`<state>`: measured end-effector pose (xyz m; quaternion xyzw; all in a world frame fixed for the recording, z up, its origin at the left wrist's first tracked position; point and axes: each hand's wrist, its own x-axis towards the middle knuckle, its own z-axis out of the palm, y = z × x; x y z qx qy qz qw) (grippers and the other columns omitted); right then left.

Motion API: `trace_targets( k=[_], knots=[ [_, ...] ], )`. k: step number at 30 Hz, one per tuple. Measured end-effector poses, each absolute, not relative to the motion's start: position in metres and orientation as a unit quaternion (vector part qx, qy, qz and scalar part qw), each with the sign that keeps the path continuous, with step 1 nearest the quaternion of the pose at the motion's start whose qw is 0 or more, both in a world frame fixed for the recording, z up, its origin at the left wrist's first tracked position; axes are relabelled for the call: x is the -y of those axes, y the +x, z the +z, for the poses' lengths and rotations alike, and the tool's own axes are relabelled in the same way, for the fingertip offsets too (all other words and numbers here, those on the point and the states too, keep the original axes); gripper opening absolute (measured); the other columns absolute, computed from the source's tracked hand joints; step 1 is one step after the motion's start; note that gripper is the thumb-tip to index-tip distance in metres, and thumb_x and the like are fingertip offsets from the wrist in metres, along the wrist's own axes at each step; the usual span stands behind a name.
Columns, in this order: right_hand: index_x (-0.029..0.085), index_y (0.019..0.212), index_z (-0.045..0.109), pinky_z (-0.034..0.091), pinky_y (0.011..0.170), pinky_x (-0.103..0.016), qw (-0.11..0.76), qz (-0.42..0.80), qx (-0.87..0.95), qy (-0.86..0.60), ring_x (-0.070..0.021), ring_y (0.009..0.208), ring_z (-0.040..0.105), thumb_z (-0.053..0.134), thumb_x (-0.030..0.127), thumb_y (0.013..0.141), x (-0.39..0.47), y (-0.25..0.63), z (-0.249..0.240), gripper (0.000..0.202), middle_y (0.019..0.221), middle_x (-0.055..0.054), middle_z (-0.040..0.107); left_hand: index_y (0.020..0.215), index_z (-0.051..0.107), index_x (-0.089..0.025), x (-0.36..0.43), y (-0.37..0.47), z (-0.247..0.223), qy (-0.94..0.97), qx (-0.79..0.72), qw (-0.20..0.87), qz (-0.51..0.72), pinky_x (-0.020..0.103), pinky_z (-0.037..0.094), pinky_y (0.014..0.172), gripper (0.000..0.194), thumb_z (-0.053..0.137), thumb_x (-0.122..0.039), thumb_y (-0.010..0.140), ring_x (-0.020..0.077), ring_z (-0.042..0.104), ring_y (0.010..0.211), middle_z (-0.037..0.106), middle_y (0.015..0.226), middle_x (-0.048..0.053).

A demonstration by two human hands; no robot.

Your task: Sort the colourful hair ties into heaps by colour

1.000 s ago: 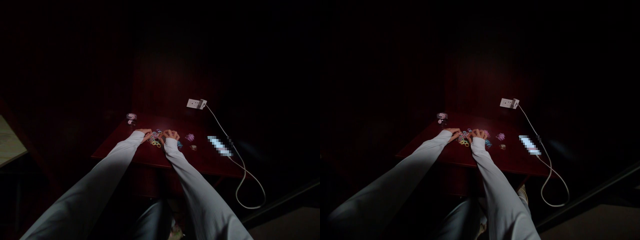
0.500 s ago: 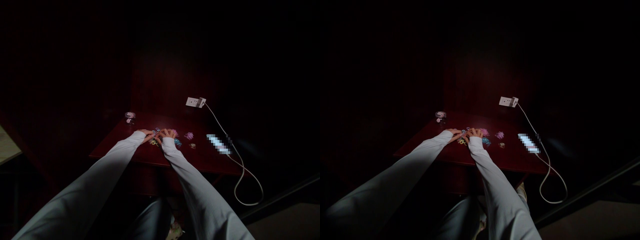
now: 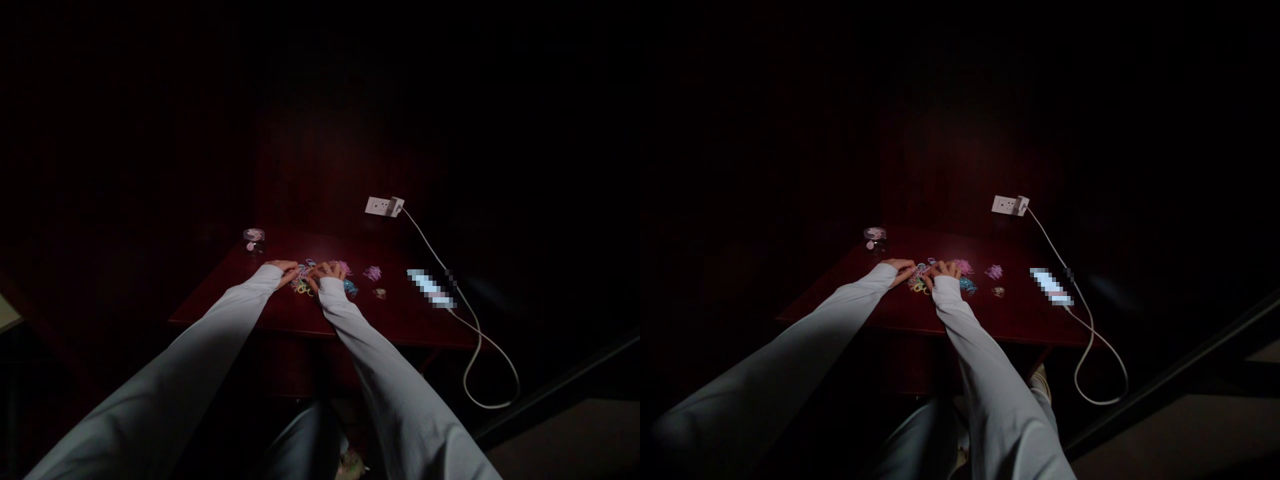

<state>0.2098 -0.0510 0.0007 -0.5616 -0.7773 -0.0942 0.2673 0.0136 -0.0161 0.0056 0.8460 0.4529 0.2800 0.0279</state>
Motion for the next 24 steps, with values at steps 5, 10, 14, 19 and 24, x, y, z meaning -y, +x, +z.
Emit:
trace_targets(
  k=[5,10,14,19,24],
  knots=[
    [0.028,0.104,0.074,0.029,0.093,-0.037,0.295,-0.102,0.791,-0.527,-0.0230,0.108,0.043,0.051,0.033,0.100,0.052,0.208,-0.003,0.024,0.115,-0.004,0.067,0.088,0.068,-0.021,0.012,0.012,0.000,0.850,-0.437,0.025,0.293,0.023,0.034,0.062,0.038,0.039,-0.044,0.097,0.0139,0.057,0.069,0.070,0.081,0.001],
    [0.029,0.104,0.074,0.029,0.093,-0.037,0.291,-0.097,0.799,-0.517,-0.0232,0.111,0.043,0.051,0.042,0.100,0.055,0.207,-0.002,0.027,0.119,-0.004,0.066,0.088,0.068,-0.021,0.009,0.009,-0.002,0.856,-0.430,0.037,0.286,0.023,0.035,0.063,0.038,0.041,-0.047,0.095,0.0147,0.059,0.073,0.070,0.084,0.002],
    [0.029,0.102,0.074,0.028,0.092,-0.036,0.278,-0.094,0.799,-0.525,-0.0224,0.112,0.042,0.053,0.044,0.099,0.055,0.206,-0.001,0.026,0.119,-0.003,0.065,0.089,0.068,-0.022,0.004,0.006,-0.008,0.859,-0.418,0.044,0.292,0.022,0.035,0.062,0.040,0.040,-0.049,0.096,0.0131,0.056,0.069,0.070,0.081,0.001],
    [0.031,0.102,0.074,0.026,0.093,-0.037,0.285,-0.101,0.775,-0.555,-0.0230,0.112,0.041,0.057,0.041,0.098,0.057,0.210,0.001,0.021,0.118,-0.002,0.065,0.091,0.068,-0.022,0.004,0.005,-0.009,0.857,-0.417,0.050,0.298,0.023,0.038,0.066,0.043,0.037,-0.051,0.097,0.0148,0.061,0.075,0.072,0.087,0.002],
    [0.036,0.105,0.075,0.021,0.096,-0.039,0.264,-0.152,0.735,-0.607,-0.0240,0.115,0.039,0.057,0.042,0.097,0.064,0.265,0.016,0.020,0.121,0.000,0.064,0.091,0.068,-0.023,0.007,0.005,-0.005,0.852,-0.433,0.045,0.291,0.024,0.039,0.067,0.045,0.035,-0.053,0.097,0.0158,0.062,0.077,0.073,0.089,0.002]
  ],
)
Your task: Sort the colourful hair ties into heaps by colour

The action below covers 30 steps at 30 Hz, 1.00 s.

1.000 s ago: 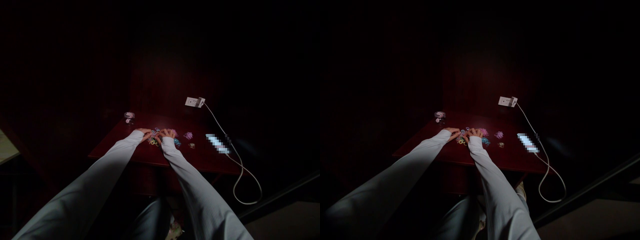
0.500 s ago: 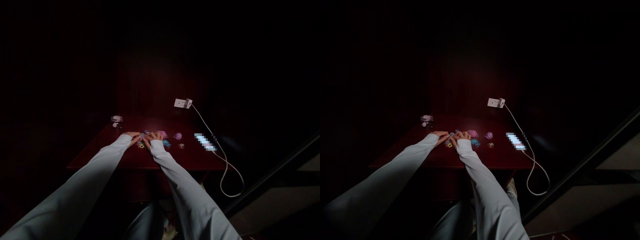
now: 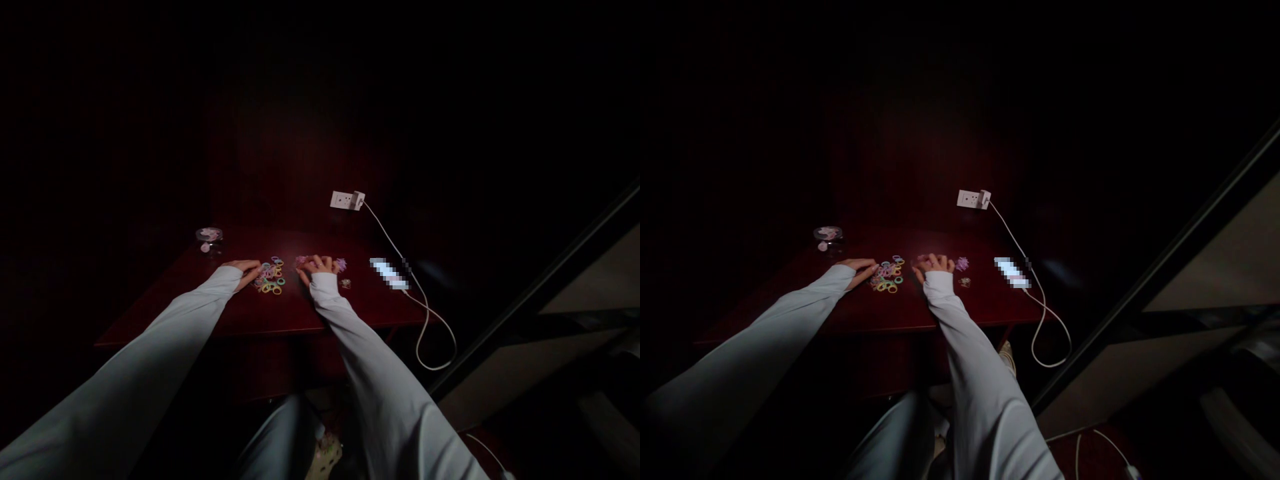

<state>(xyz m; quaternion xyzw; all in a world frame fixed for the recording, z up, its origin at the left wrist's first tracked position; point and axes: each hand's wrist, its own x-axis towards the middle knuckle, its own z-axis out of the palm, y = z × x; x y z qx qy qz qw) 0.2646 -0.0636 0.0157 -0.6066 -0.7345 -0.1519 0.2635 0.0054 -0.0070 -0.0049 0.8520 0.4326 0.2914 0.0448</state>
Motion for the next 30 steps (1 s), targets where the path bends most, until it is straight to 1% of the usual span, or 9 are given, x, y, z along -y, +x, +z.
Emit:
trace_targets(
  k=[3,5,8,11,15,17,20,26,30],
  knots=[
    [0.036,0.106,0.076,0.020,0.095,-0.041,0.260,-0.198,0.639,-0.696,-0.0263,0.114,0.038,0.054,0.044,0.098,0.076,0.321,0.025,0.025,0.119,-0.003,0.064,0.091,0.068,-0.023,0.005,0.005,-0.005,0.857,-0.433,0.036,0.278,0.024,0.039,0.068,0.046,0.034,-0.054,0.096,0.0164,0.063,0.078,0.073,0.090,0.003],
    [0.037,0.106,0.077,0.020,0.092,-0.040,0.240,-0.208,0.612,-0.724,-0.0262,0.111,0.038,0.050,0.047,0.099,0.088,0.356,0.027,0.030,0.119,-0.004,0.063,0.093,0.069,-0.023,0.004,0.005,-0.006,0.859,-0.432,0.029,0.274,0.024,0.040,0.069,0.047,0.034,-0.054,0.096,0.0173,0.064,0.079,0.073,0.092,0.003],
    [0.039,0.106,0.078,0.020,0.092,-0.041,0.189,-0.219,0.605,-0.741,-0.0273,0.112,0.040,0.047,0.048,0.100,0.105,0.391,0.024,0.033,0.118,-0.005,0.063,0.091,0.070,-0.024,0.003,0.004,-0.007,0.858,-0.438,0.023,0.267,0.024,0.039,0.066,0.047,0.035,-0.054,0.095,0.0177,0.064,0.078,0.073,0.089,0.003],
    [0.041,0.110,0.077,0.021,0.094,-0.042,0.154,-0.229,0.617,-0.737,-0.0285,0.115,0.041,0.044,0.049,0.101,0.113,0.401,0.019,0.035,0.122,-0.005,0.062,0.089,0.070,-0.024,0.004,0.003,-0.006,0.862,-0.433,0.020,0.263,0.024,0.038,0.064,0.049,0.033,-0.055,0.096,0.0165,0.063,0.075,0.073,0.085,0.002],
    [0.040,0.112,0.076,0.022,0.095,-0.041,0.129,-0.221,0.658,-0.708,-0.0273,0.116,0.041,0.045,0.047,0.100,0.111,0.391,0.016,0.034,0.130,-0.004,0.060,0.093,0.072,-0.024,0.002,0.001,-0.006,0.857,-0.443,0.021,0.263,0.025,0.042,0.069,0.049,0.036,-0.057,0.094,0.0186,0.066,0.081,0.075,0.090,0.003],
    [0.038,0.115,0.075,0.022,0.097,-0.041,0.146,-0.230,0.665,-0.695,-0.0266,0.116,0.040,0.046,0.046,0.100,0.110,0.382,0.015,0.034,0.133,-0.004,0.059,0.096,0.073,-0.024,0.000,0.001,-0.006,0.854,-0.452,0.025,0.257,0.026,0.045,0.072,0.048,0.038,-0.057,0.093,0.0206,0.068,0.086,0.076,0.096,0.004],
    [0.036,0.118,0.073,0.021,0.100,-0.042,0.188,-0.243,0.667,-0.678,-0.0260,0.116,0.040,0.047,0.043,0.100,0.108,0.361,0.014,0.032,0.132,-0.005,0.060,0.098,0.072,-0.025,0.000,0.001,-0.007,0.855,-0.451,0.022,0.256,0.026,0.044,0.072,0.046,0.038,-0.055,0.093,0.0207,0.068,0.089,0.076,0.100,0.004],
    [0.035,0.111,0.074,0.023,0.100,-0.041,0.217,-0.176,0.736,-0.617,-0.0249,0.114,0.042,0.052,0.045,0.098,0.098,0.294,0.010,0.027,0.126,-0.003,0.063,0.089,0.070,-0.023,0.006,0.005,-0.004,0.863,-0.421,0.015,0.279,0.024,0.038,0.064,0.040,0.039,-0.048,0.095,0.0168,0.065,0.078,0.074,0.087,0.003],
    [0.036,0.109,0.075,0.024,0.099,-0.040,0.228,-0.108,0.773,-0.583,-0.0246,0.113,0.042,0.058,0.045,0.096,0.087,0.261,0.009,0.023,0.124,-0.001,0.064,0.082,0.067,-0.023,0.011,0.006,0.002,0.865,-0.425,0.025,0.263,0.022,0.034,0.059,0.038,0.041,-0.048,0.094,0.0133,0.057,0.065,0.067,0.073,0.000]
  ],
)
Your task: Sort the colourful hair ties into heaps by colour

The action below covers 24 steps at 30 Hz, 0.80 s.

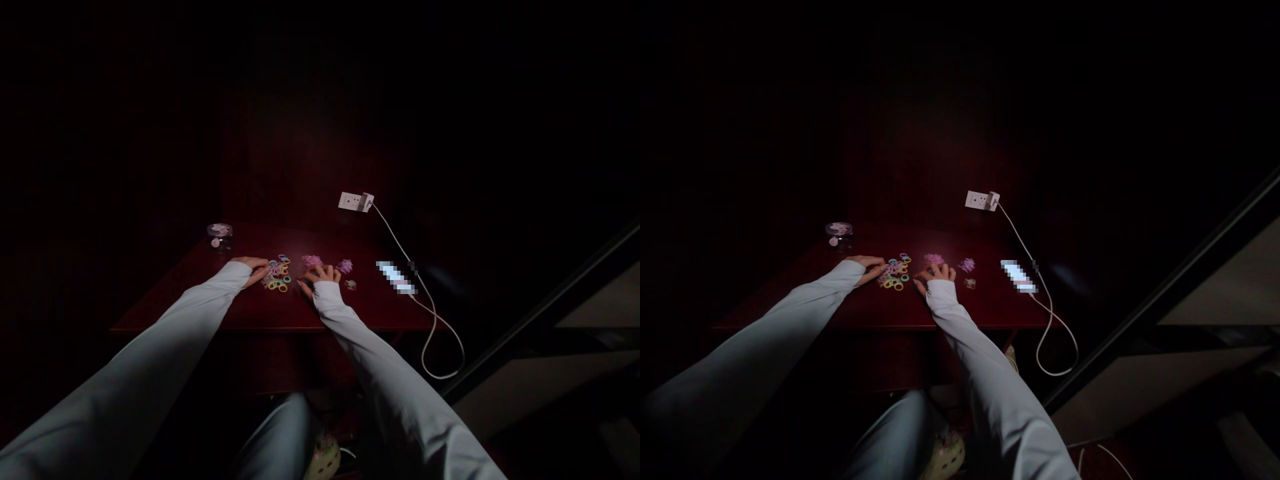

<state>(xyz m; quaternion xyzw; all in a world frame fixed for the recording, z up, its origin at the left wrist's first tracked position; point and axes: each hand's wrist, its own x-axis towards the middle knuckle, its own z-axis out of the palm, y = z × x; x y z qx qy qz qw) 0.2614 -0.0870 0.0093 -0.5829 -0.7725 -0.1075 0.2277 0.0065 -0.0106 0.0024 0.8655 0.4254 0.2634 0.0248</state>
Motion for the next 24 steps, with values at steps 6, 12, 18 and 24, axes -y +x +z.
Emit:
trace_targets(
  k=[6,12,18,24],
  knots=[
    [0.038,0.106,0.076,0.024,0.099,-0.041,0.259,-0.063,0.773,-0.576,-0.0240,0.114,0.042,0.058,0.048,0.096,0.074,0.236,0.008,0.023,0.121,0.000,0.064,0.085,0.066,-0.023,0.018,0.007,0.010,0.871,-0.420,0.038,0.252,0.022,0.034,0.060,0.031,0.045,-0.045,0.092,0.0129,0.056,0.065,0.066,0.072,-0.001],
    [0.039,0.107,0.076,0.027,0.093,-0.038,0.247,-0.062,0.780,-0.571,-0.0246,0.113,0.039,0.056,0.055,0.095,0.064,0.216,0.005,0.029,0.123,-0.003,0.061,0.085,0.067,-0.022,0.025,0.008,0.013,0.870,-0.416,0.041,0.262,0.021,0.034,0.061,0.033,0.044,-0.044,0.093,0.0125,0.055,0.064,0.063,0.070,-0.001],
    [0.031,0.093,0.078,0.028,0.092,-0.037,0.253,-0.062,0.777,-0.573,-0.0248,0.114,0.039,0.061,0.051,0.093,0.061,0.214,0.006,0.027,0.127,-0.004,0.058,0.086,0.067,-0.022,0.025,0.008,0.013,0.871,-0.413,0.043,0.260,0.022,0.034,0.060,0.032,0.044,-0.044,0.093,0.0123,0.055,0.063,0.064,0.070,-0.001],
    [0.032,0.094,0.077,0.026,0.095,-0.038,0.281,-0.058,0.772,-0.568,-0.0244,0.114,0.038,0.063,0.047,0.092,0.062,0.214,0.007,0.020,0.125,0.000,0.059,0.087,0.065,-0.022,0.022,0.007,0.012,0.871,-0.409,0.045,0.267,0.022,0.035,0.061,0.030,0.044,-0.042,0.093,0.0123,0.054,0.064,0.063,0.072,-0.001]
  ],
)
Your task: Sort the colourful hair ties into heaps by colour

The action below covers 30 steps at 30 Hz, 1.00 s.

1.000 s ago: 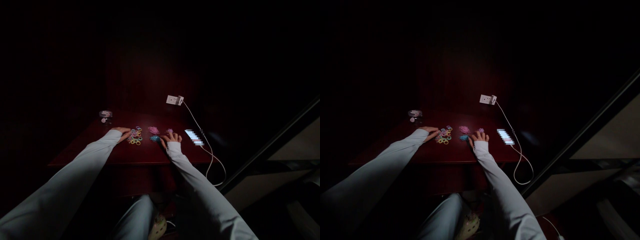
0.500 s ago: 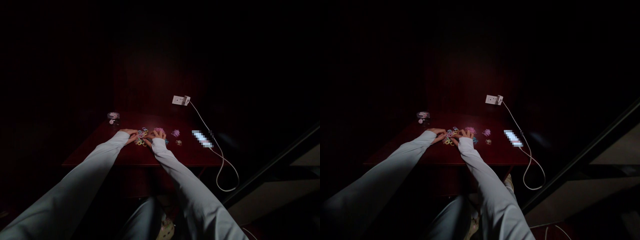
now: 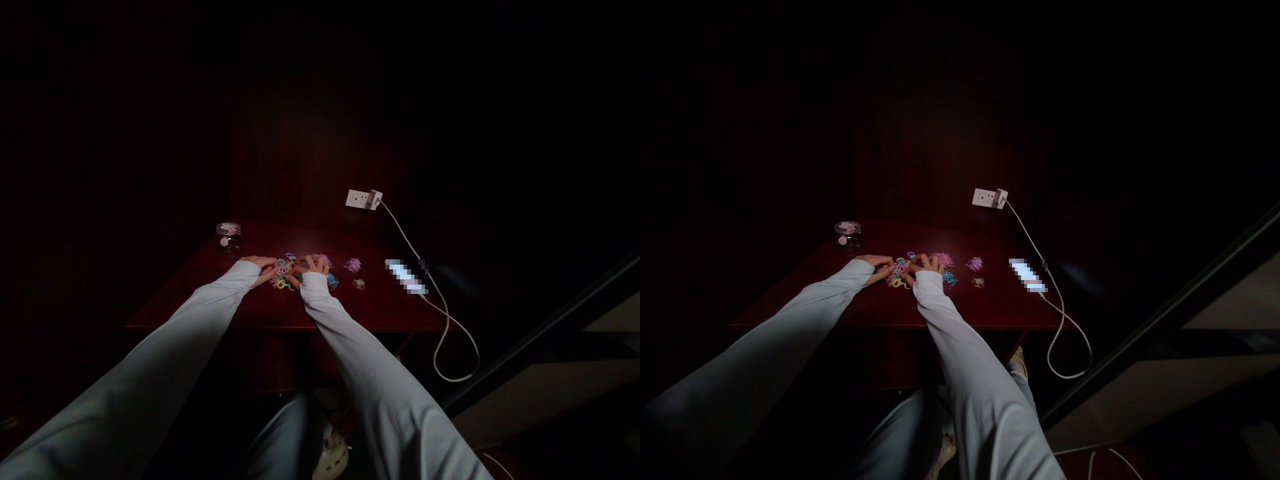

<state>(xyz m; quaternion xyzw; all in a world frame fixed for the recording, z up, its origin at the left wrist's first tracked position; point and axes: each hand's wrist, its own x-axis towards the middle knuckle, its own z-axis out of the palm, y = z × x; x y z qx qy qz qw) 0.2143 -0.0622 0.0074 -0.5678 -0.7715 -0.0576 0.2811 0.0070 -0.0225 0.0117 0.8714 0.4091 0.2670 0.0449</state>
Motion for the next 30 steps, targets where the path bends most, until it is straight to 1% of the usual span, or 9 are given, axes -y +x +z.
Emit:
trace_targets(
  k=[5,9,13,17,21,24,26,30],
  knots=[
    [0.031,0.089,0.077,0.025,0.096,-0.037,0.321,-0.026,0.755,-0.570,-0.0226,0.113,0.039,0.066,0.043,0.092,0.063,0.217,0.009,0.017,0.119,0.002,0.063,0.094,0.063,-0.022,0.019,0.008,0.009,0.869,-0.395,0.038,0.295,0.022,0.039,0.066,0.025,0.047,-0.040,0.091,0.0132,0.057,0.072,0.065,0.083,-0.001],
    [0.032,0.090,0.078,0.025,0.095,-0.037,0.345,-0.013,0.734,-0.585,-0.0227,0.111,0.041,0.067,0.043,0.091,0.064,0.222,0.010,0.016,0.115,0.002,0.065,0.098,0.064,-0.022,0.016,0.010,0.005,0.871,-0.381,0.035,0.309,0.023,0.041,0.071,0.027,0.047,-0.042,0.091,0.0153,0.061,0.083,0.067,0.091,0.000],
    [0.032,0.089,0.079,0.026,0.091,-0.037,0.361,-0.017,0.698,-0.618,-0.0243,0.109,0.042,0.068,0.048,0.089,0.065,0.226,0.007,0.019,0.112,-0.001,0.065,0.095,0.065,-0.022,0.014,0.011,0.002,0.874,-0.376,0.040,0.305,0.024,0.043,0.073,0.028,0.046,-0.043,0.092,0.0157,0.061,0.084,0.067,0.091,0.001],
    [0.032,0.088,0.079,0.026,0.088,-0.037,0.364,-0.051,0.679,-0.636,-0.0253,0.108,0.042,0.063,0.050,0.092,0.068,0.240,0.005,0.025,0.112,-0.002,0.065,0.093,0.065,-0.022,0.016,0.011,0.003,0.875,-0.373,0.043,0.304,0.023,0.042,0.072,0.029,0.046,-0.045,0.093,0.0152,0.060,0.083,0.066,0.089,0.001],
    [0.033,0.089,0.079,0.021,0.091,-0.040,0.325,-0.113,0.699,-0.627,-0.0264,0.110,0.039,0.059,0.049,0.095,0.075,0.291,0.018,0.026,0.111,-0.002,0.067,0.090,0.064,-0.022,0.018,0.012,0.005,0.876,-0.367,0.048,0.310,0.023,0.041,0.071,0.031,0.045,-0.045,0.094,0.0141,0.059,0.079,0.063,0.083,0.000],
    [0.032,0.092,0.080,0.020,0.090,-0.041,0.331,-0.151,0.623,-0.693,-0.0277,0.109,0.038,0.055,0.050,0.096,0.084,0.345,0.031,0.030,0.111,-0.004,0.067,0.088,0.064,-0.022,0.017,0.013,0.006,0.881,-0.361,0.050,0.302,0.022,0.039,0.068,0.031,0.044,-0.045,0.094,0.0137,0.058,0.079,0.061,0.082,-0.001],
    [0.031,0.096,0.080,0.020,0.090,-0.042,0.329,-0.161,0.573,-0.733,-0.0293,0.111,0.037,0.053,0.050,0.096,0.090,0.376,0.034,0.033,0.115,-0.006,0.066,0.088,0.063,-0.021,0.016,0.013,0.007,0.882,-0.362,0.046,0.299,0.022,0.038,0.067,0.029,0.045,-0.044,0.094,0.0133,0.058,0.078,0.061,0.081,-0.001],
    [0.030,0.093,0.081,0.022,0.091,-0.043,0.296,-0.137,0.558,-0.763,-0.0300,0.110,0.039,0.056,0.053,0.093,0.099,0.403,0.027,0.035,0.112,-0.007,0.067,0.090,0.064,-0.022,0.015,0.013,0.007,0.880,-0.370,0.042,0.294,0.022,0.038,0.068,0.027,0.046,-0.042,0.094,0.0134,0.058,0.078,0.061,0.081,-0.001]
  ],
)
